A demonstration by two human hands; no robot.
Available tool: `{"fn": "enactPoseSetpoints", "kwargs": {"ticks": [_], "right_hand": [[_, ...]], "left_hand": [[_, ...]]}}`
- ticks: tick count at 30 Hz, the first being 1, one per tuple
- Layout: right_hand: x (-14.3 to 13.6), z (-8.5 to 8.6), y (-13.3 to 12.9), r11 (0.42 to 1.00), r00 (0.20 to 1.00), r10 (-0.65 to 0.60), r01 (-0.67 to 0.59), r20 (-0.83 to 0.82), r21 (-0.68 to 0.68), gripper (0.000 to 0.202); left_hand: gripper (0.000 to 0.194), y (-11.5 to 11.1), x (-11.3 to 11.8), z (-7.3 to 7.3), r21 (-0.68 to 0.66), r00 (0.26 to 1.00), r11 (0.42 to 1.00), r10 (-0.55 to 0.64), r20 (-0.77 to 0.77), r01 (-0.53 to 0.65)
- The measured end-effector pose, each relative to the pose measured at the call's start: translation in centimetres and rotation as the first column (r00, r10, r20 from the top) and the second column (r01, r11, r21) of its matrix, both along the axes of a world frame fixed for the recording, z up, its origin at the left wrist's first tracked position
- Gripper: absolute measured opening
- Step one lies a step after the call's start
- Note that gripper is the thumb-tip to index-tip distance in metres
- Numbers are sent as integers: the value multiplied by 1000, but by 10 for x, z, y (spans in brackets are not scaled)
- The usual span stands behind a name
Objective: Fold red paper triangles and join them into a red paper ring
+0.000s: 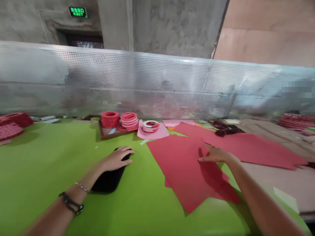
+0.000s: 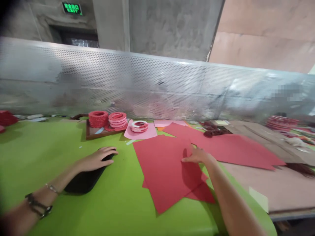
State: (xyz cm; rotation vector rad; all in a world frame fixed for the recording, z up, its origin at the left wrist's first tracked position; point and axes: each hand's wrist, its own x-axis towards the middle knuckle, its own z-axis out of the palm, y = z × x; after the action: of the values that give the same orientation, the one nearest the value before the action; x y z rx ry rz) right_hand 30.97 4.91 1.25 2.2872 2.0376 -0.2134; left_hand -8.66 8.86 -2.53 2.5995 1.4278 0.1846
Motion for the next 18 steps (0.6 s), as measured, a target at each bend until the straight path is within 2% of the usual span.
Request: {"fn": "enactPoseSetpoints", "kwargs": {"ticks": [4, 8, 11, 14, 16, 18], "right_hand": [[13, -2, 3, 1000, 998, 11, -10, -61, 19, 79], [1, -10, 8, 999, 995, 3, 1, -102, 35, 81], [-8, -12, 10, 998, 984, 33, -22, -174, 64, 77], [-10, -11, 10, 989, 953, 97, -59, -288, 136, 83], [-10, -8, 10, 981, 916, 139, -73, -377, 182, 86], [-8, -6, 10, 978, 875, 155, -70, -459, 196, 82]], "left_hand": [[45, 0, -1, 0, -7, 999, 1000, 9, -37, -10], [44, -12, 11, 4, 26, 999, 999, 23, -34, -22], [52, -35, 34, 13, -22, 993, 993, -118, -11, 118], [76, -63, 62, 21, -207, 944, 928, -327, -46, 311], [84, -77, 76, 23, -285, 915, 887, -397, -72, 362], [87, -85, 85, 22, -300, 909, 877, -412, -71, 374]]}}
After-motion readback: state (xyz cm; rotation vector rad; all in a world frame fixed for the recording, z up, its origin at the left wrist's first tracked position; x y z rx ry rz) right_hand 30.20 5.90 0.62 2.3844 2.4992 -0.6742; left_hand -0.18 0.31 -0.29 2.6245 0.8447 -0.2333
